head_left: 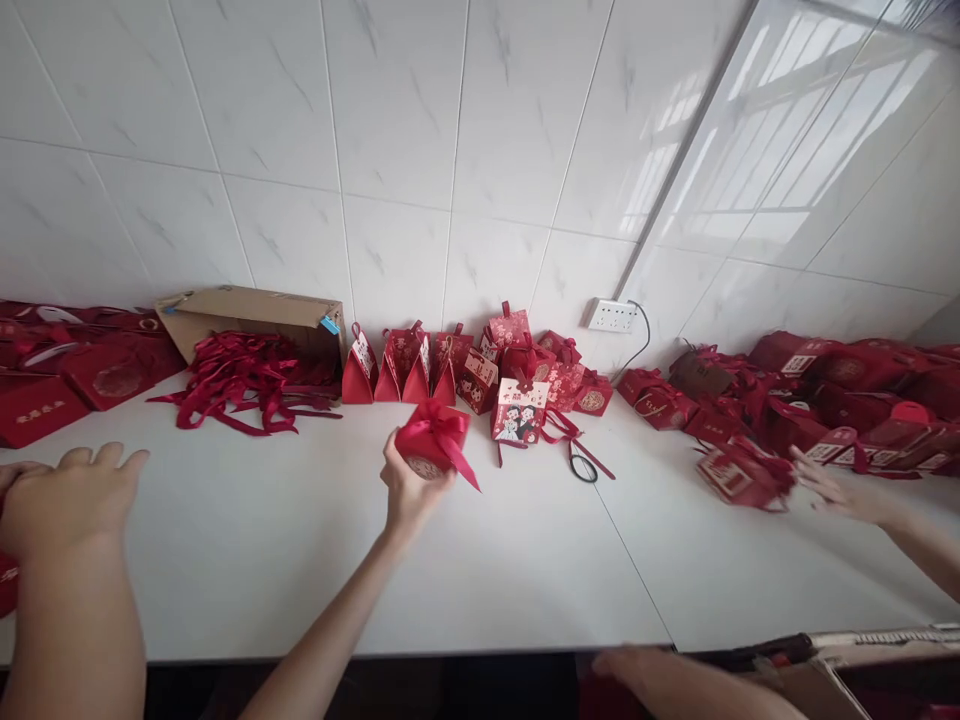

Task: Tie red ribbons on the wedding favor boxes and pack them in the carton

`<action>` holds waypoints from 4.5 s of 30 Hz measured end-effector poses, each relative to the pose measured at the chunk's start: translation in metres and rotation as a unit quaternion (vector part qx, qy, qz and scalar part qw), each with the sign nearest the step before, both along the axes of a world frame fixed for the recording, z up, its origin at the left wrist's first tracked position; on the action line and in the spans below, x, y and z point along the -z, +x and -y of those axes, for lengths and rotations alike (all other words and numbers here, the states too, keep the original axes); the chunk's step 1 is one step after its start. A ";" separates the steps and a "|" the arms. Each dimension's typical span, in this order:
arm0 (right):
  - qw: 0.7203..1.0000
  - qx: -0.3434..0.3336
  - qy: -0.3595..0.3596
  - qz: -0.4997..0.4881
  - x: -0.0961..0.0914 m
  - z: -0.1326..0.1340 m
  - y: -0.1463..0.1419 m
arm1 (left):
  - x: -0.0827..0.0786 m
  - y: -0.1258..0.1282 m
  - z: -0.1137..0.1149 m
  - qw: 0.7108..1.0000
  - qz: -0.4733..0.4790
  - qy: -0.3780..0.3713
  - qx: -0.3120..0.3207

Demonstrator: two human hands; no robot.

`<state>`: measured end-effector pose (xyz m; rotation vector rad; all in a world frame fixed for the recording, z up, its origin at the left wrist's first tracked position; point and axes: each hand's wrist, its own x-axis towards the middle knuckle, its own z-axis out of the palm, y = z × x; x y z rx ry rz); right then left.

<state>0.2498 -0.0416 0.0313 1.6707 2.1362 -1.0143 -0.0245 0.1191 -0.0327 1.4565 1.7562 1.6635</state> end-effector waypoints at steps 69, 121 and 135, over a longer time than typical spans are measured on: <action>0.853 0.171 0.204 -0.449 0.060 -0.055 -0.033 | -0.031 0.046 0.076 0.942 0.030 -0.161 0.292; 0.421 0.519 0.120 -0.735 -0.022 0.080 0.047 | -0.068 0.153 0.081 0.849 -0.284 0.030 0.445; 0.205 0.613 0.184 -0.741 -0.021 0.196 0.094 | -0.026 0.288 0.176 0.658 -0.064 0.058 0.748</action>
